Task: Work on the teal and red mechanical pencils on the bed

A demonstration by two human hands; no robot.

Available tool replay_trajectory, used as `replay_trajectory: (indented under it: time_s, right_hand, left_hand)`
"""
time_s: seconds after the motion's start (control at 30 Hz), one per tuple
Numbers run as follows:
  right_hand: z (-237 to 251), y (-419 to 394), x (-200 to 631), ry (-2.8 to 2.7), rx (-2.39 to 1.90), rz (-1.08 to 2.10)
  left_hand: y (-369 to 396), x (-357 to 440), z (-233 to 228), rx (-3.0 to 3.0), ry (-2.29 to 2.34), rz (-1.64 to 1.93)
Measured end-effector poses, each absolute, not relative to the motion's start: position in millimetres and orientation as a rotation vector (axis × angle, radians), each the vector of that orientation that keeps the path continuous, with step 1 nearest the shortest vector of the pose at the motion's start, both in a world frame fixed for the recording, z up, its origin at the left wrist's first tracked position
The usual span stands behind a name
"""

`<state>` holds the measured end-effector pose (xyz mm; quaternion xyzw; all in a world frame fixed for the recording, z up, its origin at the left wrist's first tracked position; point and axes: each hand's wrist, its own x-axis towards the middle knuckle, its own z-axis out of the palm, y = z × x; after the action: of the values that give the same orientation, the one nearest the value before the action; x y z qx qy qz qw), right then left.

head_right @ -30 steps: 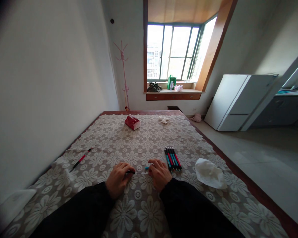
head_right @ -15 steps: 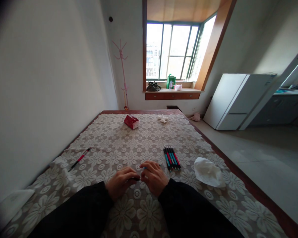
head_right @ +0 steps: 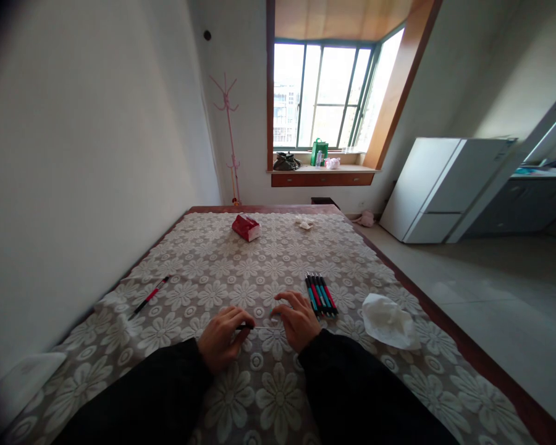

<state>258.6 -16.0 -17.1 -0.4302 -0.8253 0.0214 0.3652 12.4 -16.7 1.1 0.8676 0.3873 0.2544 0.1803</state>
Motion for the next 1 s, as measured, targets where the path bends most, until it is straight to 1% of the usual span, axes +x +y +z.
replay_trajectory:
  time_s: [0.17, 0.37, 0.77, 1.0]
  right_hand:
    - [-22.8, -14.6, 258.7, -2.266, -1.184, 0.038]
    - [-20.5, -14.9, 258.0, -2.253, -1.247, 0.049]
    - [-20.1, -15.1, 255.9, -2.256, -1.112, 0.069]
    - [-19.9, -16.0, 255.0, -2.283, -1.121, 0.117]
  left_hand:
    - [-18.5, 12.4, 4.9, 2.437, 1.134, 0.747]
    - [-16.9, 12.6, 0.5, 2.414, 1.190, 0.727]
    - [-14.7, 12.6, -1.2, 2.402, 1.149, 0.712]
    - [-13.7, 11.9, -2.9, 2.368, 1.087, 0.755]
